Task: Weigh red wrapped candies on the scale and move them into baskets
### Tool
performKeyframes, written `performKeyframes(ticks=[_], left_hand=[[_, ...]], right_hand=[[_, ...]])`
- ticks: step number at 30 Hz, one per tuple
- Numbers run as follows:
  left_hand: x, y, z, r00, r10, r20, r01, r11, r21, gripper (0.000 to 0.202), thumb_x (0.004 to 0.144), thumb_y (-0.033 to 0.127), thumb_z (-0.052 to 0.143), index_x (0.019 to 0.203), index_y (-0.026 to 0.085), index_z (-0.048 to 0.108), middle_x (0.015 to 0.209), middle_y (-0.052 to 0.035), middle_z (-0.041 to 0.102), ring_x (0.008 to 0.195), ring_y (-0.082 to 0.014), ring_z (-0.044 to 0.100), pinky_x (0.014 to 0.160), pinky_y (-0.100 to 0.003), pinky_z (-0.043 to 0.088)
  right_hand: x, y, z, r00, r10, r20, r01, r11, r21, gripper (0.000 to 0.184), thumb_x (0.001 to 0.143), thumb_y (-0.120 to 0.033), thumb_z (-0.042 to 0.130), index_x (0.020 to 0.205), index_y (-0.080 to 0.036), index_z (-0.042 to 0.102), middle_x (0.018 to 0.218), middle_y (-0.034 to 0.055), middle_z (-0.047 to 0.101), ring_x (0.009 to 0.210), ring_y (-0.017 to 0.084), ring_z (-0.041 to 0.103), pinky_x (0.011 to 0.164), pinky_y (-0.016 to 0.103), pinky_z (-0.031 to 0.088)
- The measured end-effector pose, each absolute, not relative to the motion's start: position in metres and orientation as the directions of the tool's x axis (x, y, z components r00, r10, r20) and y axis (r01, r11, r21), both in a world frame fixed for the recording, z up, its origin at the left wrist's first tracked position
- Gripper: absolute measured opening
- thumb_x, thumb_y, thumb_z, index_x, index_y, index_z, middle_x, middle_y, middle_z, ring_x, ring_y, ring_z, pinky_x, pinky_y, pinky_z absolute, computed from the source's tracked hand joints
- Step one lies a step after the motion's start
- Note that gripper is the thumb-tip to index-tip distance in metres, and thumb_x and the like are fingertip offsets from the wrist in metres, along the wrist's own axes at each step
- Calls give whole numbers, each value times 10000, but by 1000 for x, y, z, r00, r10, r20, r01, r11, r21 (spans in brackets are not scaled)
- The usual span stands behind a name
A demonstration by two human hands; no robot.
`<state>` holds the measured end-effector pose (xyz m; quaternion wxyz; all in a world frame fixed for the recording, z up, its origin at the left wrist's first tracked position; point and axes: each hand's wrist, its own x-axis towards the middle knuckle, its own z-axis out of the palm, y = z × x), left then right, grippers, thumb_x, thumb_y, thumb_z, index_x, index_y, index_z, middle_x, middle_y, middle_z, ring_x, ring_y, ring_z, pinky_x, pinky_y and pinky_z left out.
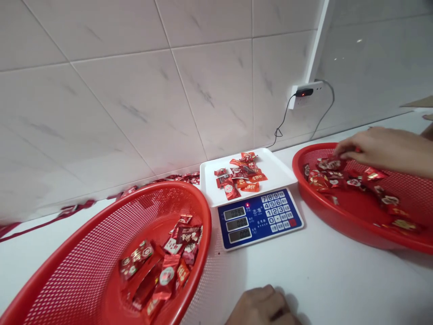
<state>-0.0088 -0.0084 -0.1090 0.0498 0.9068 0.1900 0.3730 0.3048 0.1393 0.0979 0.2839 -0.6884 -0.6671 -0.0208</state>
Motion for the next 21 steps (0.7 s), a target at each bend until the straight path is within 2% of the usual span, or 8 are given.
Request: performKeyframes(ticks=[2, 3, 6, 8, 11, 15, 18, 21], left_hand=[[-11, -8, -111, 686, 401, 607, 292, -916, 276, 372, 1049, 384, 424, 769, 209, 596, 638, 29, 554, 557, -107, 521, 489, -211, 405], [-12, -8, -112, 698, 414, 584, 293, -909, 295, 376, 1045, 407, 432, 774, 209, 604, 648, 28, 561, 572, -106, 528, 521, -205, 432], [-15, -9, -111, 714, 449, 538, 304, -890, 339, 322, 1020, 404, 495, 802, 211, 634, 693, 20, 587, 613, -115, 548, 596, -210, 481], [-16, -10, -107, 701, 463, 543, 292, -880, 374, 278, 1010, 364, 505, 831, 207, 648, 724, 9, 605, 632, -122, 563, 599, -215, 488], [-16, -11, -103, 663, 469, 584, 262, -876, 406, 295, 1022, 343, 459, 853, 196, 651, 743, -1, 618, 632, -127, 567, 563, -218, 472], [-16, -12, -104, 684, 456, 569, 282, -885, 370, 277, 1013, 355, 506, 841, 208, 665, 725, 8, 607, 635, -121, 566, 577, -213, 471], [-16, -12, -106, 701, 450, 553, 295, -889, 350, 287, 1011, 382, 526, 822, 215, 664, 718, 20, 601, 637, -114, 560, 608, -206, 477], [-17, -13, -104, 696, 473, 540, 290, -874, 390, 285, 1018, 386, 502, 861, 213, 665, 748, 15, 613, 653, -124, 557, 618, -221, 479]], right_hand=[[277, 141, 119, 32, 949, 312, 974, 40, -223, 229, 755, -131, 652, 681, -308, 776, 638, 21, 707, 557, 160, 551, 612, 363, 377], [260, 143, 125, -20, 953, 303, 973, 88, -213, 215, 804, -161, 627, 769, -296, 792, 698, 22, 727, 617, 164, 585, 643, 357, 397], [208, 155, 129, -164, 932, 322, 928, 256, -271, 190, 836, -188, 613, 900, -232, 787, 794, 25, 744, 741, 176, 648, 711, 331, 452], [181, 163, 124, -199, 934, 297, 910, 288, -297, 219, 813, -176, 639, 988, -188, 770, 795, 39, 739, 757, 195, 664, 738, 337, 480], [161, 156, 121, -128, 911, 392, 852, 304, -426, 340, 838, -182, 612, 1164, -157, 704, 809, 56, 732, 755, 205, 674, 745, 351, 518], [158, 116, 121, 48, 816, 576, 668, 402, -626, 313, 914, -298, 519, 1171, -219, 679, 874, 56, 727, 756, 199, 677, 677, 341, 548], [163, 94, 113, 117, 827, 550, 612, 376, -695, 305, 896, -363, 542, 1148, -265, 681, 869, 47, 727, 715, 209, 674, 633, 350, 555], [169, 91, 106, 152, 831, 535, 594, 356, -721, 297, 868, -368, 581, 1127, -274, 693, 853, 45, 727, 691, 214, 673, 606, 349, 553]])
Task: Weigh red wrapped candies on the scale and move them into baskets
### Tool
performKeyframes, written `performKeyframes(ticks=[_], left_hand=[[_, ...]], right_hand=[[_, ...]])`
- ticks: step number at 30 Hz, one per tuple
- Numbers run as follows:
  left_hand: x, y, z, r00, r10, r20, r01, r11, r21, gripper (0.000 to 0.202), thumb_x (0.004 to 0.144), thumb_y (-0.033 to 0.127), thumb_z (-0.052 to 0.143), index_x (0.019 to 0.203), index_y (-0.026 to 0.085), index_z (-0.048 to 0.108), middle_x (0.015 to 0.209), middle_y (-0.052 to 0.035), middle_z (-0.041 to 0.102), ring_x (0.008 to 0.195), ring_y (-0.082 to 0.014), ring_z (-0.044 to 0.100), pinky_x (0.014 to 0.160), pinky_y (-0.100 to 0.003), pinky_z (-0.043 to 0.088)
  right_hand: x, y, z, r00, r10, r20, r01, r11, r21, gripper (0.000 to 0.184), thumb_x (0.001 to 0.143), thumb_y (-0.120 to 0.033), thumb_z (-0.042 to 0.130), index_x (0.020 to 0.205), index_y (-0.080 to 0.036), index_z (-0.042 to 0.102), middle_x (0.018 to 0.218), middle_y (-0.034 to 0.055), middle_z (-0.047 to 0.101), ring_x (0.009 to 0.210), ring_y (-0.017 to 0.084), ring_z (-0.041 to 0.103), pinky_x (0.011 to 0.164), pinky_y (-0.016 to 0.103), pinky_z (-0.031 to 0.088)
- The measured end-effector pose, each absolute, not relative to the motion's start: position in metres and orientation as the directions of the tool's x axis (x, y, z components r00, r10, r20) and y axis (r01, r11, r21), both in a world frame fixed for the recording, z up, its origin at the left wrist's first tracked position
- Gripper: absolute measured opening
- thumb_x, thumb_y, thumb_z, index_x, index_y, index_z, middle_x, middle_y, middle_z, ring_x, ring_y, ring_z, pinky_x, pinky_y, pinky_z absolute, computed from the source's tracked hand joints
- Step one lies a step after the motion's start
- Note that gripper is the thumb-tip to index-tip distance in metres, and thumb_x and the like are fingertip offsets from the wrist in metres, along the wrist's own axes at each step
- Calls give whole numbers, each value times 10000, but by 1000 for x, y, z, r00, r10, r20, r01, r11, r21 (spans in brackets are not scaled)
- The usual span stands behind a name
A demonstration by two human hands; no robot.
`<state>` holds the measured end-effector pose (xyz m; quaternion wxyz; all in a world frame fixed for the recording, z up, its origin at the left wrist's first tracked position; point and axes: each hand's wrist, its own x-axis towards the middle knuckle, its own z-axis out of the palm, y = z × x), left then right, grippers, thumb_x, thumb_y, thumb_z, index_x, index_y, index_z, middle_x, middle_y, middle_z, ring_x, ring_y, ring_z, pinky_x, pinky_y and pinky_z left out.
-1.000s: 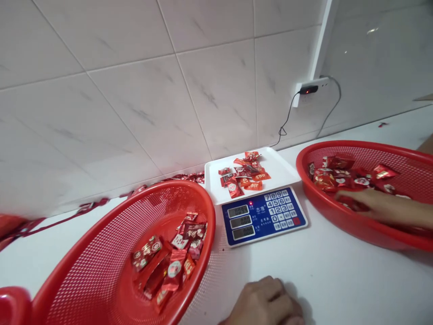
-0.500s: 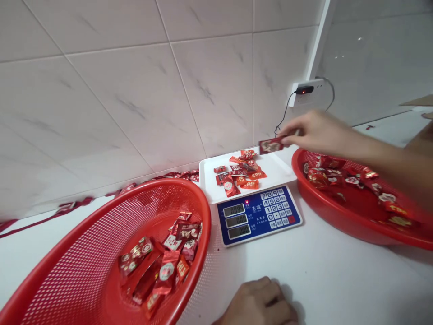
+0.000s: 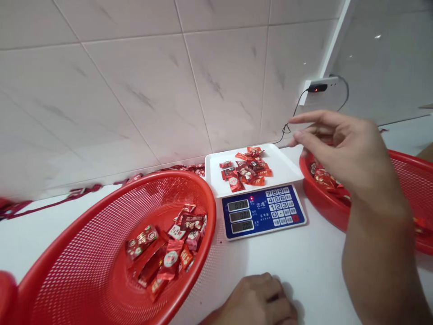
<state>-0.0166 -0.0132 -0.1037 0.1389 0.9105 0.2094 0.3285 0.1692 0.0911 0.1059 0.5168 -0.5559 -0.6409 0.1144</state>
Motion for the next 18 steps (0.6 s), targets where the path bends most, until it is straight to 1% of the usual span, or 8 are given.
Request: performKeyframes(ticks=[2, 5, 10, 13, 18], left_hand=[[-16, -14, -99, 683, 485, 547, 285, -865, 412, 310, 1033, 367, 459, 867, 200, 661, 748, 6, 610, 649, -128, 553, 603, -228, 467], [-16, -13, -94, 665, 483, 570, 281, -869, 408, 365, 1050, 349, 400, 837, 191, 650, 724, 1, 595, 625, -124, 540, 569, -228, 438], [-16, -13, -94, 674, 478, 563, 294, -873, 390, 333, 1035, 347, 429, 832, 194, 644, 730, -1, 588, 617, -129, 531, 543, -234, 418], [-16, -13, -95, 670, 467, 577, 280, -879, 387, 341, 1040, 341, 411, 828, 193, 635, 731, 4, 589, 620, -124, 532, 545, -230, 417], [-15, -12, -95, 655, 467, 594, 269, -879, 395, 348, 1044, 347, 398, 831, 198, 630, 730, 5, 584, 622, -127, 527, 542, -235, 412]], right_hand=[[173, 94, 104, 164, 818, 551, 587, 367, -721, 296, 865, -351, 591, 1126, -261, 699, 852, 53, 726, 700, 213, 677, 618, 345, 554], [177, 99, 104, 173, 812, 557, 591, 367, -719, 291, 862, -325, 607, 1123, -239, 704, 855, 60, 729, 722, 212, 683, 632, 337, 551], [175, 102, 103, 148, 836, 529, 631, 332, -701, 305, 865, -310, 596, 1151, -256, 690, 927, 56, 735, 854, 238, 699, 728, 359, 557], [172, 103, 101, 134, 838, 529, 628, 341, -700, 304, 862, -309, 600, 1148, -259, 691, 920, 43, 737, 832, 223, 696, 770, 367, 555], [171, 104, 100, 125, 810, 573, 625, 384, -680, 298, 841, -291, 625, 1121, -233, 710, 875, 29, 741, 777, 197, 688, 739, 355, 551]])
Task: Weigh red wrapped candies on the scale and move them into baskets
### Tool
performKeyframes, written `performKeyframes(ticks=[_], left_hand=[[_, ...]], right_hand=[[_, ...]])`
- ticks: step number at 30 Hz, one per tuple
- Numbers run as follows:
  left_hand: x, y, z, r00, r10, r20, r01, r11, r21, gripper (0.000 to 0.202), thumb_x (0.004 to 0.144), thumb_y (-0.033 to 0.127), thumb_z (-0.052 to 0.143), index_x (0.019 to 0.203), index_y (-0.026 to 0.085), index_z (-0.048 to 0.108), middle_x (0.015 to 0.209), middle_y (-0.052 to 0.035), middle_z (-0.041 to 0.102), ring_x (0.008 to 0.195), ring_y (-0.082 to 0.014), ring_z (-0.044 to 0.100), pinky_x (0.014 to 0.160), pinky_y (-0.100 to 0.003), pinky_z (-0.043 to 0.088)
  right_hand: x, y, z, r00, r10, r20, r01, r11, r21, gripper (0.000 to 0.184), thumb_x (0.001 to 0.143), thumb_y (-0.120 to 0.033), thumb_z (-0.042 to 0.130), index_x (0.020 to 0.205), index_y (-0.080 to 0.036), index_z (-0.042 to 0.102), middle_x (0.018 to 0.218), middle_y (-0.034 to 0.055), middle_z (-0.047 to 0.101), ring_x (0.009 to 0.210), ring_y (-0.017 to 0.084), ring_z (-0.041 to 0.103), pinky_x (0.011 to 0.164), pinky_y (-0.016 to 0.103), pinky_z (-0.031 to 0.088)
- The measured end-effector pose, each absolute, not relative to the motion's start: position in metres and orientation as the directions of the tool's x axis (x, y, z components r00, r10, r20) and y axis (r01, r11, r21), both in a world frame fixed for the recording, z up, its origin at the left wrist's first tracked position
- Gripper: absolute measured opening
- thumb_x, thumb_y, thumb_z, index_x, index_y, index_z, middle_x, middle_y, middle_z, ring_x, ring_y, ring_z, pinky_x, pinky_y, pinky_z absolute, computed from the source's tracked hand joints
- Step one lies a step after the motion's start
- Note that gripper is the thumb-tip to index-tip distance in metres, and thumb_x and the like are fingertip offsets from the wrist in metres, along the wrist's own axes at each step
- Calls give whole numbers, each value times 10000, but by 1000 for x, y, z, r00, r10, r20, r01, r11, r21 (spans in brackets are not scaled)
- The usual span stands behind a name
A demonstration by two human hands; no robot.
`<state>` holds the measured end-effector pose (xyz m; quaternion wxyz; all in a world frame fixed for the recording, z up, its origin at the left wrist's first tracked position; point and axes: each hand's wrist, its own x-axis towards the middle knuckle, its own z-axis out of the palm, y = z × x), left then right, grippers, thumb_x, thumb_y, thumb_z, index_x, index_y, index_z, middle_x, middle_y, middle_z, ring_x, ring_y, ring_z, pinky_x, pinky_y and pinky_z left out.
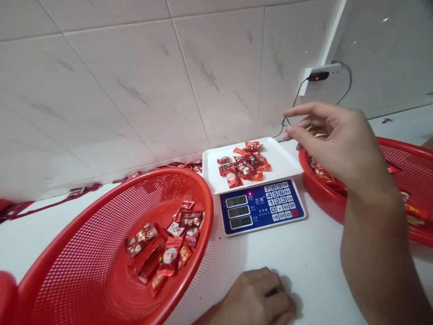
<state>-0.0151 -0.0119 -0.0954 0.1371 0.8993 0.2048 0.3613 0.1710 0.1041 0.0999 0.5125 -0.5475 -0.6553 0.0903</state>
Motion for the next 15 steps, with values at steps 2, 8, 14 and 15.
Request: performKeyframes(ticks=[2, 8, 14, 15], left_hand=[[-15, -12, -95, 664, 470, 581, 272, -876, 398, 311, 1034, 337, 431, 843, 199, 633, 739, 2, 591, 633, -128, 533, 553, -236, 417], [-17, -14, -95, 682, 479, 553, 275, -868, 413, 319, 1041, 351, 435, 853, 194, 639, 742, -4, 597, 645, -124, 542, 597, -226, 448], [-18, -12, -101, 694, 489, 528, 246, -851, 464, 397, 1049, 428, 397, 848, 207, 658, 742, 2, 630, 668, -116, 581, 633, -214, 480], [-18, -11, -99, 699, 491, 520, 227, -842, 489, 422, 1049, 446, 382, 850, 201, 663, 742, -1, 638, 680, -114, 596, 640, -206, 486]], right_hand=[[172, 105, 99, 125, 806, 579, 630, 386, -674, 292, 834, -288, 634, 1110, -237, 714, 862, 22, 739, 761, 192, 683, 724, 355, 547], [173, 108, 97, 114, 794, 597, 605, 421, -676, 266, 830, -294, 655, 1083, -245, 722, 834, 15, 730, 734, 201, 680, 704, 375, 536], [173, 116, 95, 106, 786, 609, 579, 449, -681, 266, 828, -296, 644, 1079, -240, 710, 825, 16, 729, 728, 197, 677, 708, 372, 546], [173, 120, 93, 114, 782, 613, 563, 458, -688, 285, 830, -284, 633, 1101, -230, 701, 841, 21, 731, 755, 199, 681, 706, 366, 550]])
